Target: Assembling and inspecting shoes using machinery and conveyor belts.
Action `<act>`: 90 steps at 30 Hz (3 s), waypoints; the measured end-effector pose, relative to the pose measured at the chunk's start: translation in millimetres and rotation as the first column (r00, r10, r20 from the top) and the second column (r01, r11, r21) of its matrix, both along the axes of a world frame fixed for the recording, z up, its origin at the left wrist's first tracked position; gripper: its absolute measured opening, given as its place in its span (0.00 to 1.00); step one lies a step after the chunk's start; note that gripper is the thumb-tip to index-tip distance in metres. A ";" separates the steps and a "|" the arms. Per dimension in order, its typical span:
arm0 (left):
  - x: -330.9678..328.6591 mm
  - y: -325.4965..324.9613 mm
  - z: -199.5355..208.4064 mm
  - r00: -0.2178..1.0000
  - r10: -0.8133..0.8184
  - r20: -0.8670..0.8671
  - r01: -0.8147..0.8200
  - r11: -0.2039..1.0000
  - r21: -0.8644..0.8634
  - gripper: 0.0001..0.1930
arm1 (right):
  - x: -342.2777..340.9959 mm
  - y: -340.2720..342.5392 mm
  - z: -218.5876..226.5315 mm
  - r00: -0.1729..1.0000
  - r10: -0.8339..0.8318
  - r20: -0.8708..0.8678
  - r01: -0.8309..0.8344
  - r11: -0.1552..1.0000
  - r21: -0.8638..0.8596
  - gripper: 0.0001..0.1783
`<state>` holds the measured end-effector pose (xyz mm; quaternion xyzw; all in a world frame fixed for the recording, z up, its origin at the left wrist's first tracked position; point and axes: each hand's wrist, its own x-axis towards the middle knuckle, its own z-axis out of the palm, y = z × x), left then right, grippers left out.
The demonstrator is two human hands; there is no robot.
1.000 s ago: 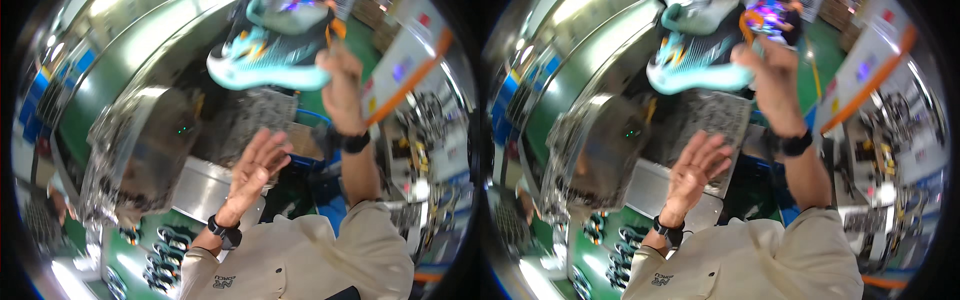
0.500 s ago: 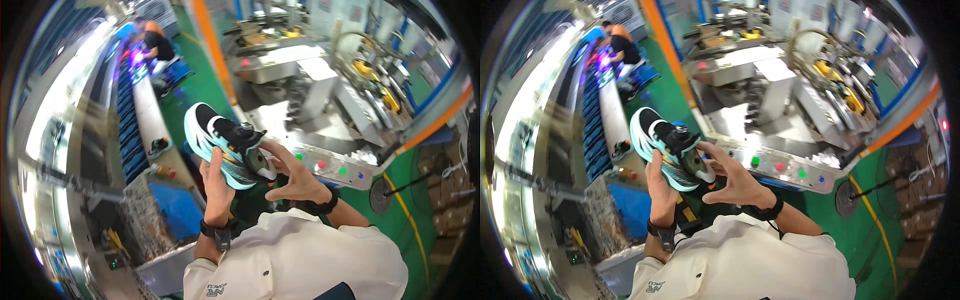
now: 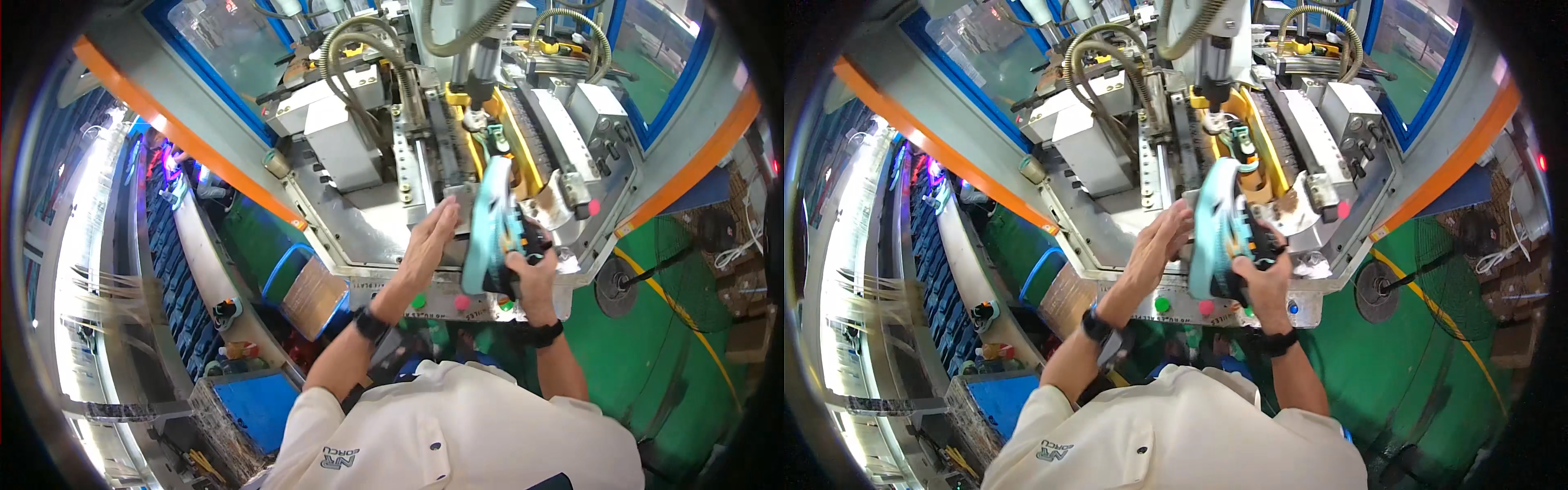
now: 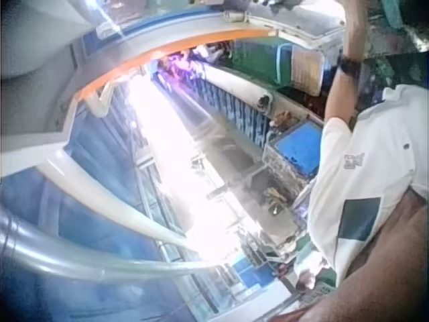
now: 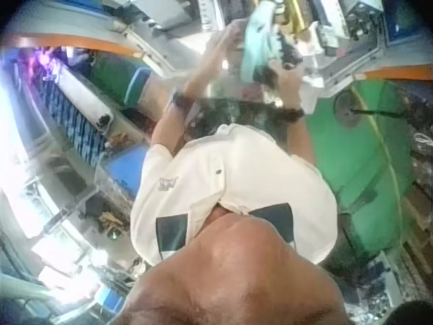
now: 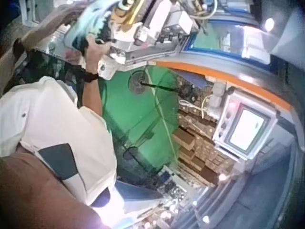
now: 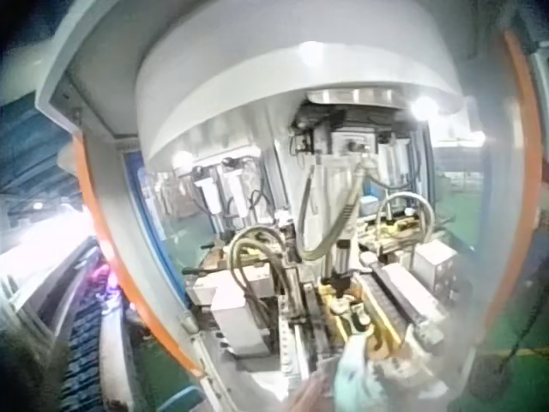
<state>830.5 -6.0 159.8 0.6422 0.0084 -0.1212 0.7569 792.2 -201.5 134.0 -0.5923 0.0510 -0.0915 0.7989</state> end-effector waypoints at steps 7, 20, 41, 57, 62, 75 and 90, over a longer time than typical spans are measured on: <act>173.0 -50.4 -57.3 0.989 0.123 0.086 -0.149 0.866 0.477 0.41 | 3.5 -62.3 19.0 0.951 -0.309 0.028 0.308 0.929 -0.204 0.34; 272.8 -13.5 -128.4 0.932 0.264 -0.247 -0.220 0.957 0.191 0.16 | 67.2 -87.5 56.9 0.887 -0.456 0.069 0.416 0.727 -0.547 0.28; -220.8 197.8 25.6 0.431 0.808 -0.402 -0.885 0.465 -0.015 0.21 | 357.1 133.2 -77.9 0.979 -0.151 -0.134 -0.102 0.202 -0.974 0.22; -353.7 119.4 -46.5 0.281 0.757 -0.590 -0.953 0.295 -0.076 0.14 | 12.9 198.6 -211.3 0.434 0.901 -0.007 -0.233 0.105 -0.967 0.07; -437.9 110.9 -71.2 0.003 0.780 -0.625 -0.993 0.077 0.092 0.10 | 11.3 194.8 -226.7 0.468 0.883 0.007 -0.268 0.150 -0.952 0.09; -659.1 116.2 -161.7 -0.531 0.592 -0.606 -0.790 -0.605 0.101 0.09 | -109.5 395.3 -65.4 0.191 0.972 0.134 -0.605 0.224 -0.764 0.14; -990.7 288.7 -295.6 -0.304 0.920 0.246 -0.263 -0.329 0.907 0.24 | -257.4 670.3 35.3 -0.012 0.995 0.102 0.263 0.102 -0.959 0.25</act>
